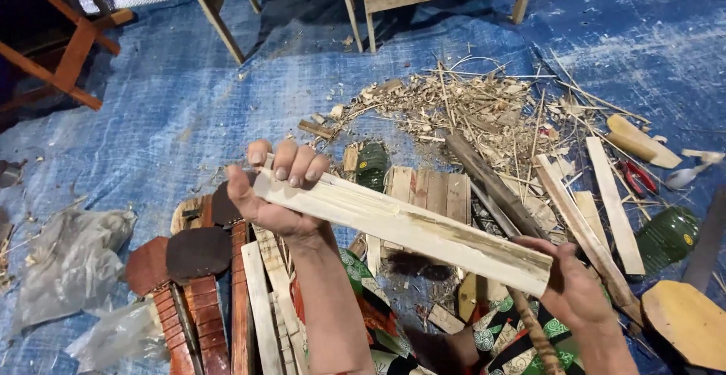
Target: Shaping a wooden component using a drawknife in a workshop environment.
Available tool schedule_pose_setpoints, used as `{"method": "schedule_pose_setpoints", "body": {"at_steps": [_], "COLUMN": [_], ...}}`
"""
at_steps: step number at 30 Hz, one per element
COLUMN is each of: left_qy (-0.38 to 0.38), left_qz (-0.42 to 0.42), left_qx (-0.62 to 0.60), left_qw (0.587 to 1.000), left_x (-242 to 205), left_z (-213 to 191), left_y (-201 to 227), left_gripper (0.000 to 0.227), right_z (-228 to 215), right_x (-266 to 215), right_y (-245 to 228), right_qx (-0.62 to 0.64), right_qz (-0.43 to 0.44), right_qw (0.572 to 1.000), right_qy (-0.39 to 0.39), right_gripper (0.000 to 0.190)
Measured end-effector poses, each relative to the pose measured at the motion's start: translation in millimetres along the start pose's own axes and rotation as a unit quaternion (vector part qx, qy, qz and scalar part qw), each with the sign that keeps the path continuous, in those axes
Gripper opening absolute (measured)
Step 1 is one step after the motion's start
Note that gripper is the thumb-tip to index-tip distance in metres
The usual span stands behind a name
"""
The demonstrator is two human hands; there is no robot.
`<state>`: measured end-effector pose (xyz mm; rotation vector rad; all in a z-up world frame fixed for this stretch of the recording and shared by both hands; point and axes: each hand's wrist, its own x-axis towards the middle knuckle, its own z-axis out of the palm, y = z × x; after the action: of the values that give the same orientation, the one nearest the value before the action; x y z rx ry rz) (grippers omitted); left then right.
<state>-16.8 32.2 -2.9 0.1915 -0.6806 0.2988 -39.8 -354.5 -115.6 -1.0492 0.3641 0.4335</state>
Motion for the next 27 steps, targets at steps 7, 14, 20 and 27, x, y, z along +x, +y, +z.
{"method": "schedule_pose_setpoints", "body": {"at_steps": [7,14,20,27], "left_qy": [0.092,0.314,-0.073,-0.264], "left_qz": [0.004,0.040,-0.010,-0.082], "left_qx": [0.031,0.677,0.811,0.798], "left_qw": [0.995,0.665,0.581,0.535], "left_x": [5.1,-16.5,-88.3,-136.9], "left_z": [-16.3,-66.5,-26.8,-40.7], "left_y": [-24.8,-77.5,-131.3,-175.0], "left_gripper": [0.027,0.031,0.025,0.066], "right_z": [-29.6,-9.7,-10.4,-9.3], "right_x": [-9.4,-20.7,-7.6,-13.3], "right_y": [20.3,6.6,9.9,13.1], "right_qx": [-0.028,0.022,0.097,0.143], "right_qz": [-0.066,-0.139,-0.111,-0.044], "right_qw": [0.987,0.989,0.988,0.989], "right_qy": [-0.144,-0.048,-0.053,-0.023], "right_gripper": [0.047,0.041,0.039,0.017]}}
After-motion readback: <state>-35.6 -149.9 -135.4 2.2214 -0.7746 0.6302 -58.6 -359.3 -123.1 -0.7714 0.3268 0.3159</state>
